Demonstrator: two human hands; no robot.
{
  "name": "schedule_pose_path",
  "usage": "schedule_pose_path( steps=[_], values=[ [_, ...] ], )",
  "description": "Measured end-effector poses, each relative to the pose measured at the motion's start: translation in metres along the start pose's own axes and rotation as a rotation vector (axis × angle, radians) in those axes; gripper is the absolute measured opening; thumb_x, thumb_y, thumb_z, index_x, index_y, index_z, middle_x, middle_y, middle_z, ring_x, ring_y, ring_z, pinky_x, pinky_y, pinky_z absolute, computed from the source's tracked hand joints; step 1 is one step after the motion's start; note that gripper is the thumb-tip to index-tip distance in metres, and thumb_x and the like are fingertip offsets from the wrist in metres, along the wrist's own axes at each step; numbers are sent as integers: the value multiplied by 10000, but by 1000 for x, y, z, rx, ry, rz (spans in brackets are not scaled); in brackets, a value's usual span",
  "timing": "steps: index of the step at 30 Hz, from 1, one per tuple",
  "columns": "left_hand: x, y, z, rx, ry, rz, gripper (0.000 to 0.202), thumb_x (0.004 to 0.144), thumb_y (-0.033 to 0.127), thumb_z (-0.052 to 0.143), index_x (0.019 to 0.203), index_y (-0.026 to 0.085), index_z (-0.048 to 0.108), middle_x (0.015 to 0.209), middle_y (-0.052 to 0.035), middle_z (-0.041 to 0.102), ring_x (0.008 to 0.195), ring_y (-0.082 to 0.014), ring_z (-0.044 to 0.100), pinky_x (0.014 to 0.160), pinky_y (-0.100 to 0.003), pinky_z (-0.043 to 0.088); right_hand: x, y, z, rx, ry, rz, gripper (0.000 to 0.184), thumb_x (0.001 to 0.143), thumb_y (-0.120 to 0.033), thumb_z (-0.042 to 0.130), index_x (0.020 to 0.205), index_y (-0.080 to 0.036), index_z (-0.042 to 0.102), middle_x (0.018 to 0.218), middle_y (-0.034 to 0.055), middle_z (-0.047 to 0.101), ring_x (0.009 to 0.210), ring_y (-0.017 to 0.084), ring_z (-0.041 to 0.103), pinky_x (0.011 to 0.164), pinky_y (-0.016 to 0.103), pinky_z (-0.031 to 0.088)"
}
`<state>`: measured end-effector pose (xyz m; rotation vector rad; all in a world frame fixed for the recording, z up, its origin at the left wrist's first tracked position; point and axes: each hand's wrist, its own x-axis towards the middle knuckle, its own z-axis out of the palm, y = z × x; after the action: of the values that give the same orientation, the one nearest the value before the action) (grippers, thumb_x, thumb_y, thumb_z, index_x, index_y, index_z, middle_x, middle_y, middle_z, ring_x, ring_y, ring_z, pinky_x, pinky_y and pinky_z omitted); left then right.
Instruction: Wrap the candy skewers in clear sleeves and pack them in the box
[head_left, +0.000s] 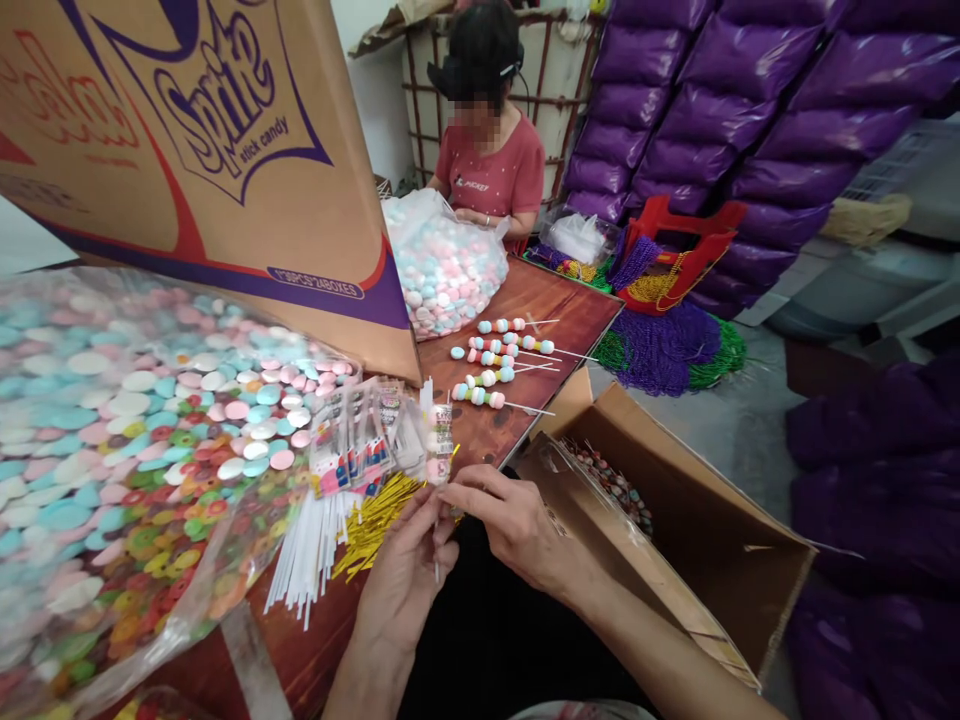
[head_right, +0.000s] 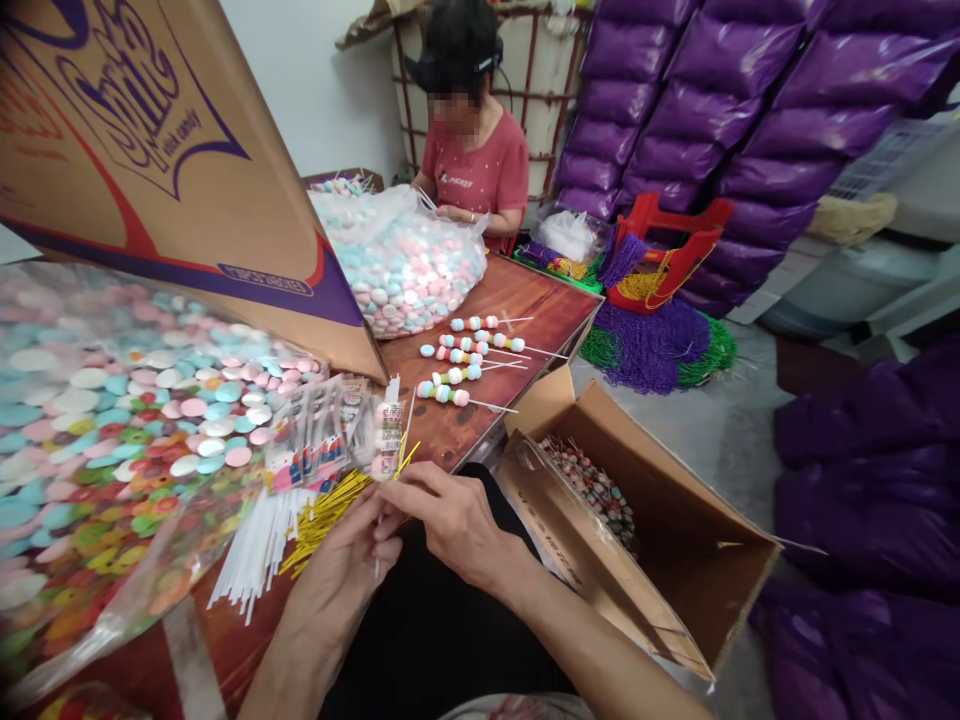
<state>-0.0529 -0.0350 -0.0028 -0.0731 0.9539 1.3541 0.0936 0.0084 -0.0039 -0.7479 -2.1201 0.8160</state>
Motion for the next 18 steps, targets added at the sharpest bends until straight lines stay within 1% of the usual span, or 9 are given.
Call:
schedule_pose_path(
  steps=[2, 4, 6, 7, 10, 12, 15, 16, 18],
  values=[
    [0, 0, 1, -49, -3, -67, 207, 715, 73, 776, 858, 140, 642, 690, 30, 570, 521, -52, 495, 398, -118, 338, 0, 6, -3, -121, 37, -159, 340, 979, -116, 413, 1143, -231, 688, 1111, 88, 725, 909, 171, 668, 751, 294, 486],
    [-2, -2, 2, -84, 22, -122, 130, 794, 39, 678, 865, 139, 633, 676, 30, 563, 511, -58, 502, 383, -119, 332, 3, 10, -5, -268, 99, -294, 269, 976, -122, 473, 1096, -211, 695, 1021, 66, 752, 771, 148, 651, 673, 284, 467],
    [-4, -6, 5, -113, 36, -145, 110, 858, 29, 592, 865, 133, 630, 669, 26, 568, 513, -62, 517, 401, -129, 370, 6, 10, -4, -368, 144, -383, 211, 976, -126, 490, 1021, -180, 689, 930, 56, 750, 698, 138, 610, 624, 283, 437],
    [-5, -8, 6, -128, 34, -139, 127, 882, 27, 557, 873, 129, 633, 683, 20, 583, 532, -64, 538, 439, -140, 415, 8, 10, -2, -395, 159, -397, 200, 979, -129, 483, 985, -168, 679, 891, 59, 738, 692, 141, 596, 621, 286, 430],
    [-6, -12, 11, -171, 6, -82, 179, 934, 47, 498, 930, 134, 654, 798, -3, 656, 647, -74, 613, 629, -194, 526, 10, 6, 11, -428, 254, -305, 223, 983, -127, 432, 884, -163, 628, 784, 64, 667, 697, 157, 560, 636, 296, 416],
    [-5, -11, 14, -161, -48, -87, 201, 981, 147, 469, 972, 138, 670, 875, -30, 684, 723, -95, 641, 720, -235, 542, 9, 3, 19, -388, 331, -183, 232, 984, -135, 404, 846, -174, 587, 745, 56, 610, 690, 163, 528, 638, 298, 404],
    [-3, -6, 13, -90, -185, -166, 390, 1002, 429, 426, 1036, 146, 691, 998, -92, 701, 872, -167, 663, 813, -323, 543, 5, -1, 19, -159, 362, 42, 209, 991, -166, 408, 819, -191, 525, 767, 36, 564, 712, 155, 517, 657, 282, 410],
    [-3, -6, 12, -54, -223, -163, 444, 984, 504, 422, 1058, 162, 696, 1061, -105, 699, 941, -194, 661, 842, -353, 537, 4, -4, 15, -61, 351, 117, 199, 991, -173, 417, 815, -196, 508, 779, 26, 557, 721, 147, 520, 666, 272, 415],
    [-2, -6, 9, 23, -264, -88, 472, 946, 580, 449, 1059, 203, 709, 1154, -106, 689, 1048, -237, 643, 882, -393, 519, 2, -9, 4, 96, 314, 212, 192, 988, -183, 436, 803, -203, 486, 787, 7, 546, 728, 131, 522, 676, 252, 418]
  ],
)
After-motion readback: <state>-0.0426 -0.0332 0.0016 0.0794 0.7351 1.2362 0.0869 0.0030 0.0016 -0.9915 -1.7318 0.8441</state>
